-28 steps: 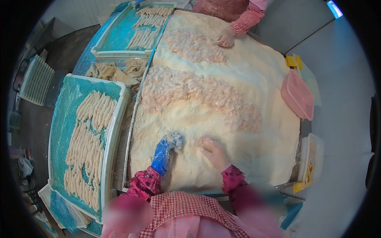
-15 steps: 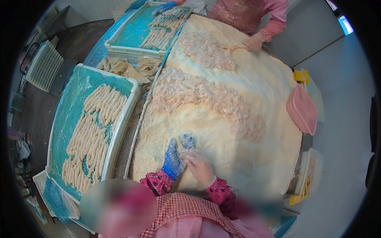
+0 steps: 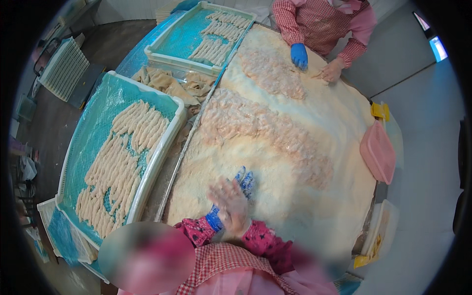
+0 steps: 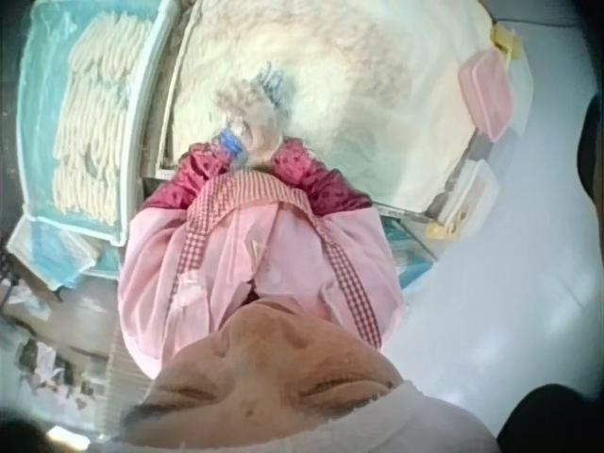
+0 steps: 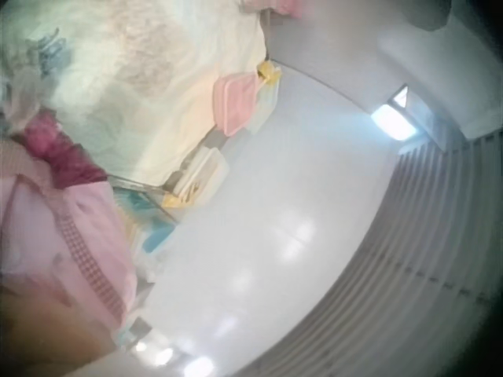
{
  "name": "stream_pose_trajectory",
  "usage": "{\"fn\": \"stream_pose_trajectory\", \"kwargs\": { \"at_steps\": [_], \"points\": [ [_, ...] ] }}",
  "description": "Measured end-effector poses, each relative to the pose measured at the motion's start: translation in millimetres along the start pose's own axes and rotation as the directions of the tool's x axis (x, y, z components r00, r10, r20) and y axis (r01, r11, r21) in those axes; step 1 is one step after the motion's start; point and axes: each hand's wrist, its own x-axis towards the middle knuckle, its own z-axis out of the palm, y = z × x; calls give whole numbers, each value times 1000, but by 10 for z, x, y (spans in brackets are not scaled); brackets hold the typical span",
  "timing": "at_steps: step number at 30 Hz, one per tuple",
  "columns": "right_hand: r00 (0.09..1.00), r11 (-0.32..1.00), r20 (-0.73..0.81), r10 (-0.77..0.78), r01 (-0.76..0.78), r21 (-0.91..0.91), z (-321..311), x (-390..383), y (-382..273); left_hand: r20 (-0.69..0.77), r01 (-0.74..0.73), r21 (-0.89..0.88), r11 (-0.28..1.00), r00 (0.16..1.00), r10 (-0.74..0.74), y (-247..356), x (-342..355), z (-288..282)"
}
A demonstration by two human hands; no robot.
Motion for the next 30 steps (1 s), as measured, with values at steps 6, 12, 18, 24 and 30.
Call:
{"fn": "stream_pose_trajectory", "kwargs": {
  "at_steps": [6,12,18,24,30],
  "points": [
    [997,947,26,-70,58,316,188,318,-42,-277,-383,-109,917,898,342,-51,364,272],
    [997,786,70,-42,76,-614,24,892,1012,-91,340,184,922,940,-329,824,388,-184],
    [949,815,249,-196,298,-497,-230,1048,1291,230,-225,972,62,969,-90,1105,363,-170],
    [950,921,150,-274,304,-245,-306,233,925,138,-233,904,-358,953,-271,915,265,72],
    [944,937,23,330,-331,108,-377,-611,949,97,-96,995,15,984,-148,809,273,-303]
  ]
}}
